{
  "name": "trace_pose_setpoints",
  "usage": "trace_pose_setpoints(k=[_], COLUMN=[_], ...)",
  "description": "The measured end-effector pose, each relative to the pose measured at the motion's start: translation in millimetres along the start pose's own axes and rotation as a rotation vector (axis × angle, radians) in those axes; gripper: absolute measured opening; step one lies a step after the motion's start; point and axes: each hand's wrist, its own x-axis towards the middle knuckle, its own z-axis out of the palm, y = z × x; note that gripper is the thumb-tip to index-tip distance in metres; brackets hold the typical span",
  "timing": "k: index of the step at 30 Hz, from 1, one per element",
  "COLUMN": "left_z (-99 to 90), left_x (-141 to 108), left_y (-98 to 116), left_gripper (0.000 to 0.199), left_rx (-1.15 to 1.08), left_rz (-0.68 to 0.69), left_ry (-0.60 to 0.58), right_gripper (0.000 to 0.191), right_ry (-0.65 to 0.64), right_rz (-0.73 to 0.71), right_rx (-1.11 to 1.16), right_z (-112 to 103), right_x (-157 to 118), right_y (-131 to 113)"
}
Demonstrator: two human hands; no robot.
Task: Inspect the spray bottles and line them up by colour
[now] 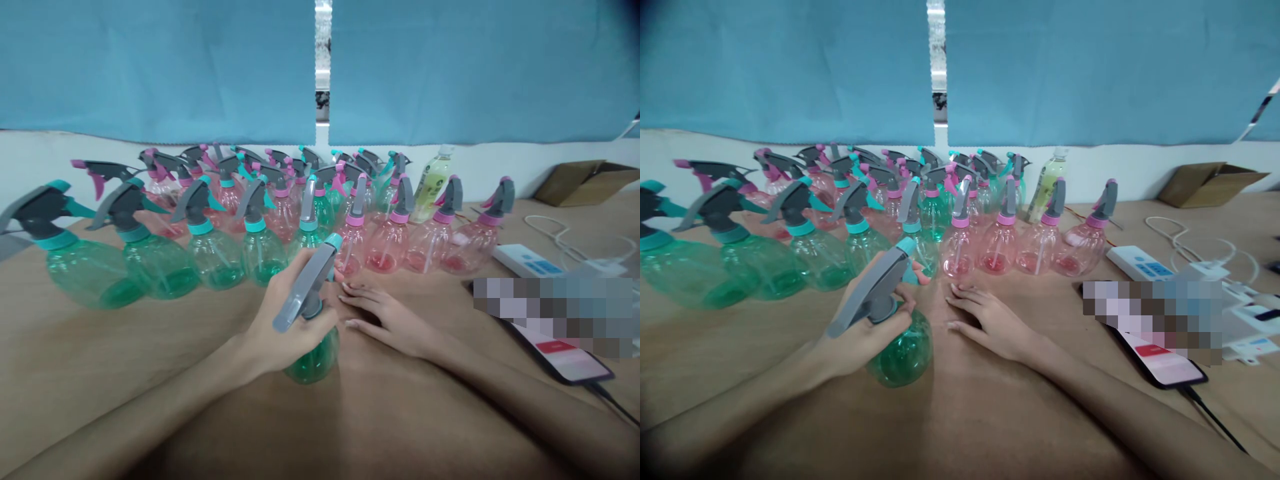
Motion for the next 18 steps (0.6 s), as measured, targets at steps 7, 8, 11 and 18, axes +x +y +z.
trace_pose_setpoints(k=[7, 8, 11, 18], left_z=[-0.2, -0.4, -0.9, 0.9], left_x=[-0.5, -0.6, -1.0, 0.2], left_y=[0.2, 0.8, 2.4, -1.0], left_gripper=[0.025, 0.024, 0.023, 0.029], left_rx=[-0.023, -0.038, -0.067, -0.01], left_rz=[0.045, 0.053, 0.047, -0.018], left_ry=[0.003, 0.007, 0.014, 0.016], right_gripper=[0.054, 0.054, 0.054, 0.051], right_ry=[-0.015, -0.017, -0.015, 0.004], right_rz=[0.008, 0.007, 0.002, 0.003], right_rx=[-0.001, -0.001, 0.004, 0.01], right_z=[-1.2, -1.4, -1.6, -0.3], right_x=[0.4, 0.5, 0.5, -0.2], right_y=[-1.7, -1.9, -1.9, -0.6])
